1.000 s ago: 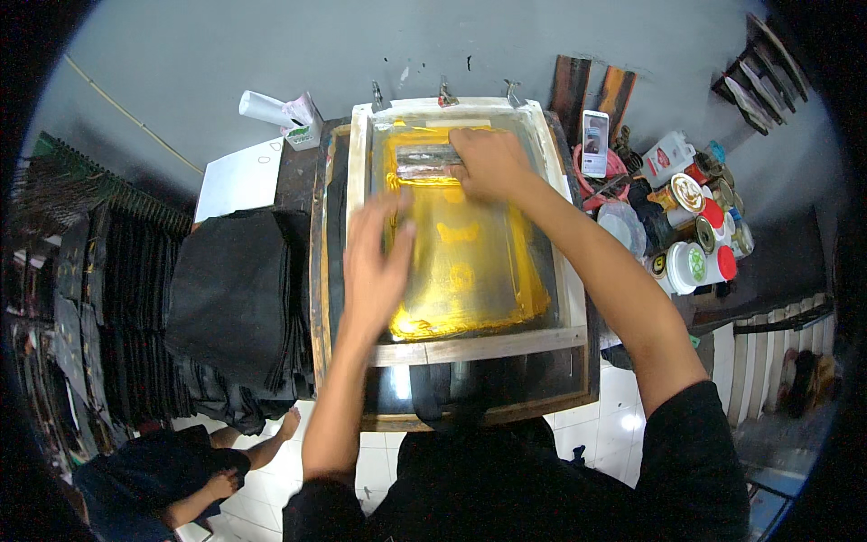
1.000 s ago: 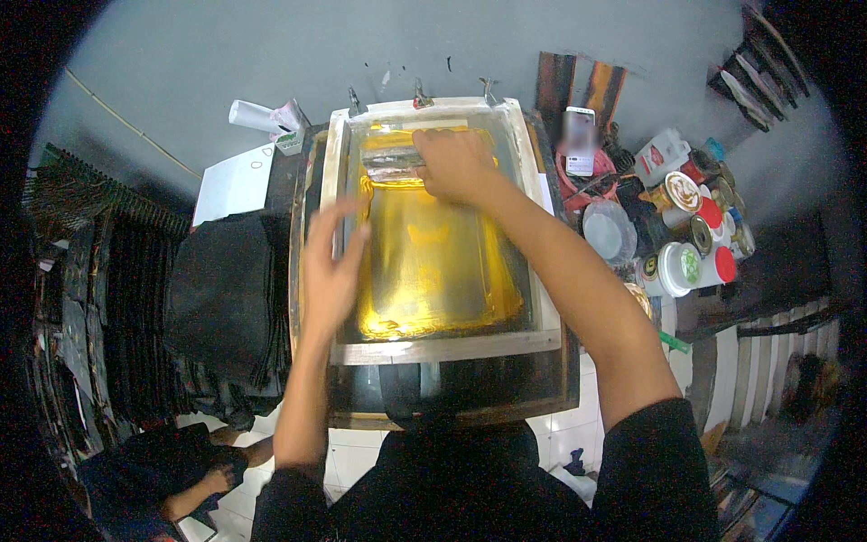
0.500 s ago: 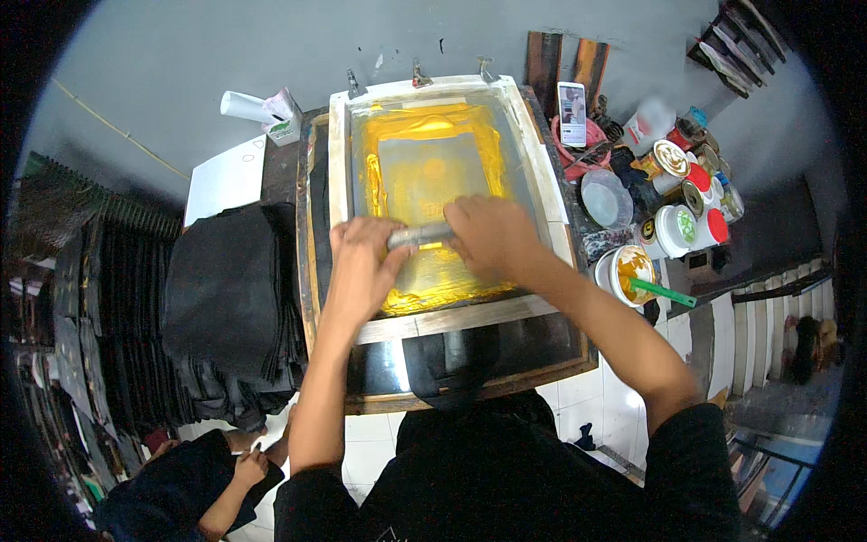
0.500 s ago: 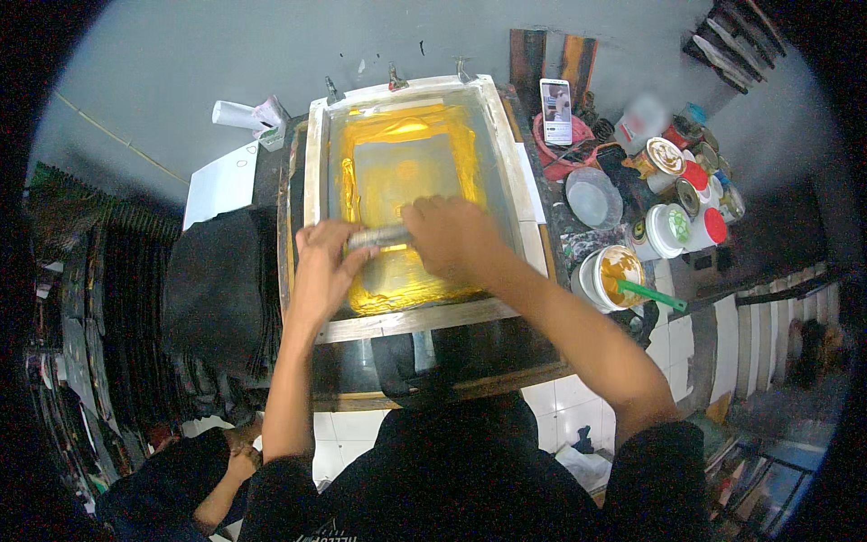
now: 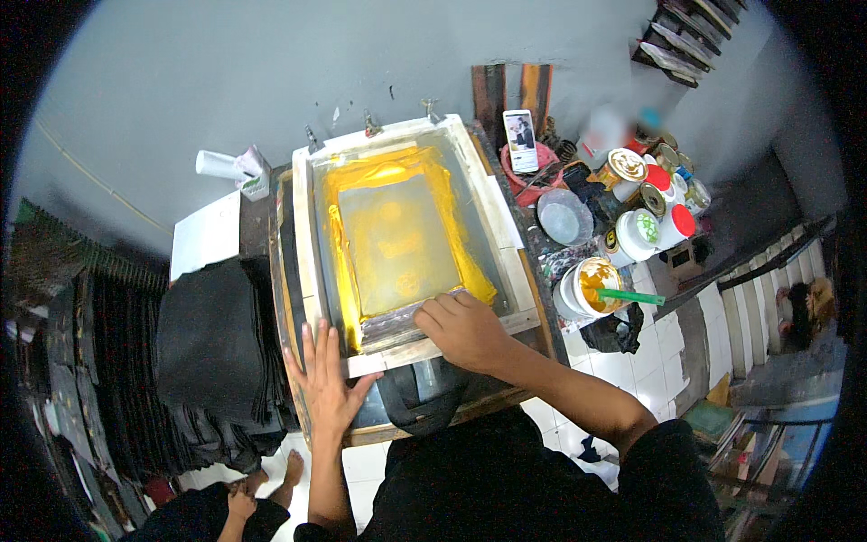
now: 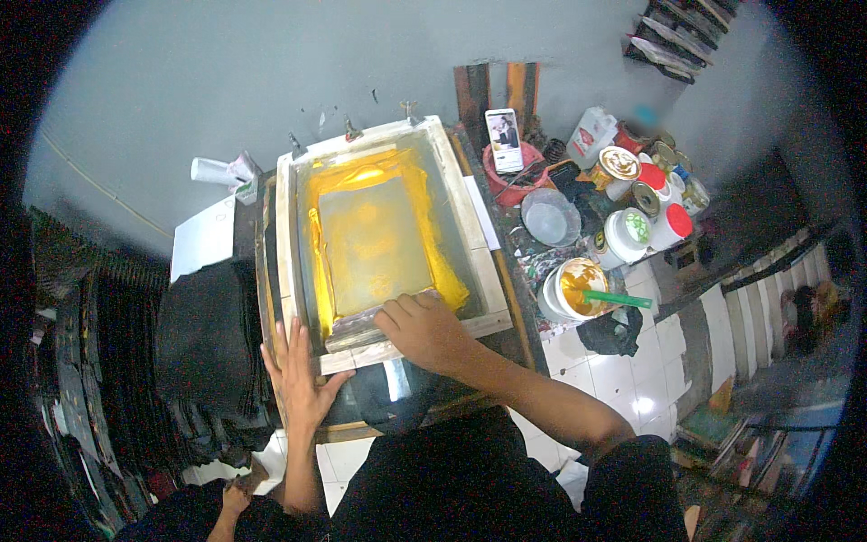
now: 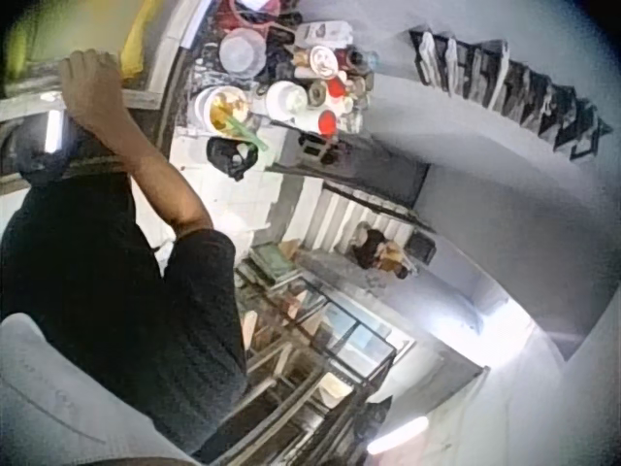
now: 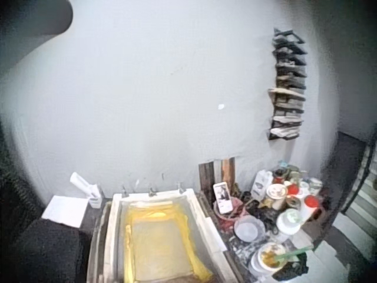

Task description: The person performs screen printing on black tote bags using yellow ink and a squeegee, then stacks the finished bags.

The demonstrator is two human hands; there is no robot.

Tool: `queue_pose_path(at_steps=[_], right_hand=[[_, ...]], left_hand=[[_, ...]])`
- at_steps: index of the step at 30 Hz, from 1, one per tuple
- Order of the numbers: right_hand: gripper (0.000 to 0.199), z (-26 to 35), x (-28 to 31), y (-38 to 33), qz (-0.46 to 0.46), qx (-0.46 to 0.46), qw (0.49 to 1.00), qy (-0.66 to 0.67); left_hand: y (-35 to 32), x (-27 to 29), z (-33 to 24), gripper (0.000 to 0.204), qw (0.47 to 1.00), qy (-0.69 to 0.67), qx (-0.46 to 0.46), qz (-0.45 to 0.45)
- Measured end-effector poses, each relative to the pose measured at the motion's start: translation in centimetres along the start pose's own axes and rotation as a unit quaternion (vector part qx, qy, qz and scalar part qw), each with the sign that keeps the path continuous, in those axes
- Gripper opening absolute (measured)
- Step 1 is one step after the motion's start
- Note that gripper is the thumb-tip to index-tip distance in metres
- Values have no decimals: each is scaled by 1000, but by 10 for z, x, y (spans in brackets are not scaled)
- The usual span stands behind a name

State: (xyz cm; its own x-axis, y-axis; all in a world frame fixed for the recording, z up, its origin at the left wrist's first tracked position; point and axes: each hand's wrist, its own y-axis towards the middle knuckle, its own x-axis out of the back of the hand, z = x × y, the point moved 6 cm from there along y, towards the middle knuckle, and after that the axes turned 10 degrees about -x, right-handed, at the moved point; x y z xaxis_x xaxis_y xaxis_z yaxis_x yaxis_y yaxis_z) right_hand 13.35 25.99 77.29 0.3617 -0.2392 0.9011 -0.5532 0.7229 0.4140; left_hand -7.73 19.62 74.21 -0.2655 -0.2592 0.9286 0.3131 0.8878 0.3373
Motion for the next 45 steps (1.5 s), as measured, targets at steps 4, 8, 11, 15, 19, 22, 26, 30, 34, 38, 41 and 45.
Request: queue_pose_path(at_steps=[4, 8, 11, 15, 19, 22, 26, 30, 34, 38, 41, 45], right_hand=[[25, -1, 43, 10, -54, 6, 997, 57], [33, -11, 118, 62, -152, 21, 987, 54], [22, -22, 168, 121, -189, 8, 982, 10], [30, -47, 206, 205, -185, -3, 982, -43], [26, -70, 238, 256, -128, -39, 991, -22], [25, -81, 243, 282, -143, -36, 989, -2], [33, -99, 250, 299, -179, -29, 983, -22], [35, -105, 246, 318, -186, -31, 982, -30], [36, -110, 248, 323, -184, -37, 982, -25], [33, -102, 249, 319, -167, -51, 984, -22], [31, -109, 250, 318, -171, -62, 983, -28], [30, -116, 247, 319, -174, -62, 983, -22]], left_hand=[[0, 33, 2, 118, 990, 43, -16, -131], [47, 94, -4, 128, 935, -96, 28, -341], [61, 65, 34, 96, 881, -278, 178, -339], [68, -5, 69, 73, 963, -3, 270, -18], [64, -32, 86, 66, 957, -29, 287, 2], [57, -34, 110, 39, 919, -134, 370, -21], [65, -38, 109, 19, 928, -154, 334, -64], [51, -22, 125, 14, 898, -276, 303, -162], [-4, 48, 183, 13, 911, -203, 310, -184], [-69, 120, 237, 27, 881, 219, 411, -84], [10, 100, 188, 43, 918, 160, 323, -165], [166, -17, 52, 59, 978, -138, 153, -40]])
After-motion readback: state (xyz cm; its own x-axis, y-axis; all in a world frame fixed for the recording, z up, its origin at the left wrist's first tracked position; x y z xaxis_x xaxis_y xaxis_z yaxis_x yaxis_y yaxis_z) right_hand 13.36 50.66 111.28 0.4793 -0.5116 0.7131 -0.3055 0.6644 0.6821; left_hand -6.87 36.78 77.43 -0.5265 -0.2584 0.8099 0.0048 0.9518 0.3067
